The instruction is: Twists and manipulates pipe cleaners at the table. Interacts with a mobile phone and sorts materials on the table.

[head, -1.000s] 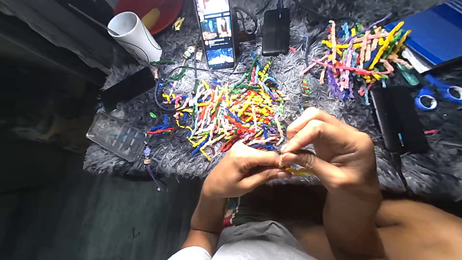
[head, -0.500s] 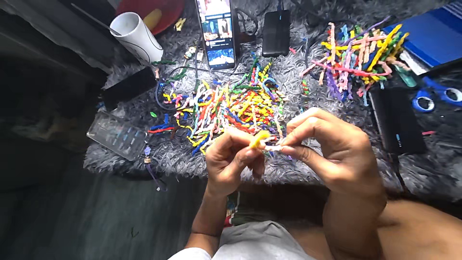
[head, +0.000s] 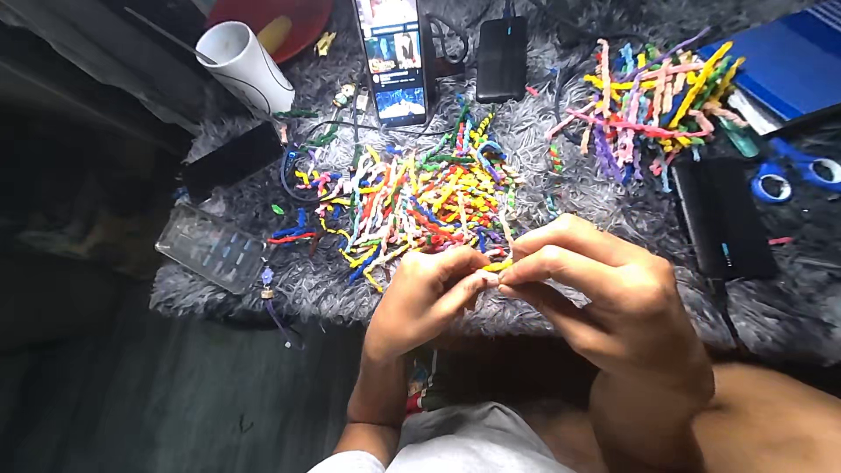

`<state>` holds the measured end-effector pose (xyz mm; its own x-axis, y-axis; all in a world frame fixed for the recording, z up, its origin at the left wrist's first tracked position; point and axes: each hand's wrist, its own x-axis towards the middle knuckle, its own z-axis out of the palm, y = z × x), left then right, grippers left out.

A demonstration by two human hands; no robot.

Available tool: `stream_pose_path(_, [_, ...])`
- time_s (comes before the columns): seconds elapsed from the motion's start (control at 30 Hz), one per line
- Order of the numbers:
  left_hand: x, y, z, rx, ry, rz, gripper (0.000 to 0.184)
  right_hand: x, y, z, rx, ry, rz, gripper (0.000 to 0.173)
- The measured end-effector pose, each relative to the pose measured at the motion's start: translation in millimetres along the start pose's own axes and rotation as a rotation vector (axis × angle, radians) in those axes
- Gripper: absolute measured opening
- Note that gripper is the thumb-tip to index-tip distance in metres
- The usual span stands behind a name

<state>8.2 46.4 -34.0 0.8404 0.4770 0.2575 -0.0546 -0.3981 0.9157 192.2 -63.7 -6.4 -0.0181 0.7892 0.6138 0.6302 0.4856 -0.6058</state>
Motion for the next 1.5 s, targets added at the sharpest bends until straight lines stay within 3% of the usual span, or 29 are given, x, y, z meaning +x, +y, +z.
stream_pose_path(0.1, [0, -3, -3, -0.403, -0.045, -0.047, 0.007, -1, 4, 0, 0.166, 0.019, -0.004, 0.010])
stream_pose_path(0.23, [2, -9, 1, -0.918, -0.013, 0.092, 0.011, 0, 10, 1, 0.276, 0.037, -0.039, 0.011])
stream_pose_path(0.33, [2, -7, 9, -1.041, 0.171, 0.154, 0.015, 1, 13, 7, 0.310, 0.030, -0.071, 0.012])
stream_pose_path(0.43, [2, -8, 12, -1.098, 0.219, 0.182, 0.013, 2, 16, 7, 0.339, 0.022, -0.069, 0.011])
stream_pose_path(0.53, [-1, -15, 14, -1.258, 0.139, 0.236, 0.013, 3, 18, 8, 0.410, 0.032, -0.052, 0.010])
stream_pose_path(0.67, [-5, -17, 19, -1.480, -0.115, 0.281, 0.016, 3, 16, 15, 0.592, 0.061, 0.006, 0.004])
stream_pose_path(0.77, [-11, -10, 25, -1.339, -0.168, 0.184, 0.016, 2, 13, 18, 0.708, 0.095, 0.078, 0.003])
stream_pose_path(0.9, [0, -19, 12, -0.884, -0.184, 0.328, 0.018, 3, 16, 11, 0.674, 0.137, 0.164, 0.005])
stream_pose_path(0.97, [3, -21, 3, -0.710, -0.057, 0.330, 0.018, 3, 17, 8, 0.601, 0.145, 0.178, 0.006])
stream_pose_path(1.07, [4, -18, 5, -0.664, 0.209, 0.338, 0.013, 5, 19, 13, 0.561, 0.200, 0.223, 0.008])
stream_pose_path(1.17, [-4, -7, 8, -0.790, 0.500, 0.513, 0.018, 7, 34, 8, 0.513, 0.373, 0.321, 0.011])
stream_pose_path(1.23, [-11, -2, -2, -0.798, 0.551, 0.616, 0.017, 6, 47, -1, 0.327, 0.444, 0.367, 0.010])
stream_pose_path(1.3, [-17, -3, -2, -0.596, 0.534, 0.508, 0.016, 7, 49, 2, 0.096, 0.351, 0.391, 0.012])
stream_pose_path(1.37, [-12, -4, 4, -0.343, 0.506, 0.375, 0.018, 8, 44, 13, -0.003, 0.221, 0.388, 0.026])
stream_pose_path(1.43, [-5, -4, 11, -0.155, 0.496, 0.321, 0.016, 10, 34, 24, 0.081, 0.195, 0.326, 0.031])
stream_pose_path(1.5, [-4, -5, 17, -0.021, 0.503, 0.301, 0.012, 11, 18, 30, 0.348, 0.179, 0.258, 0.029])
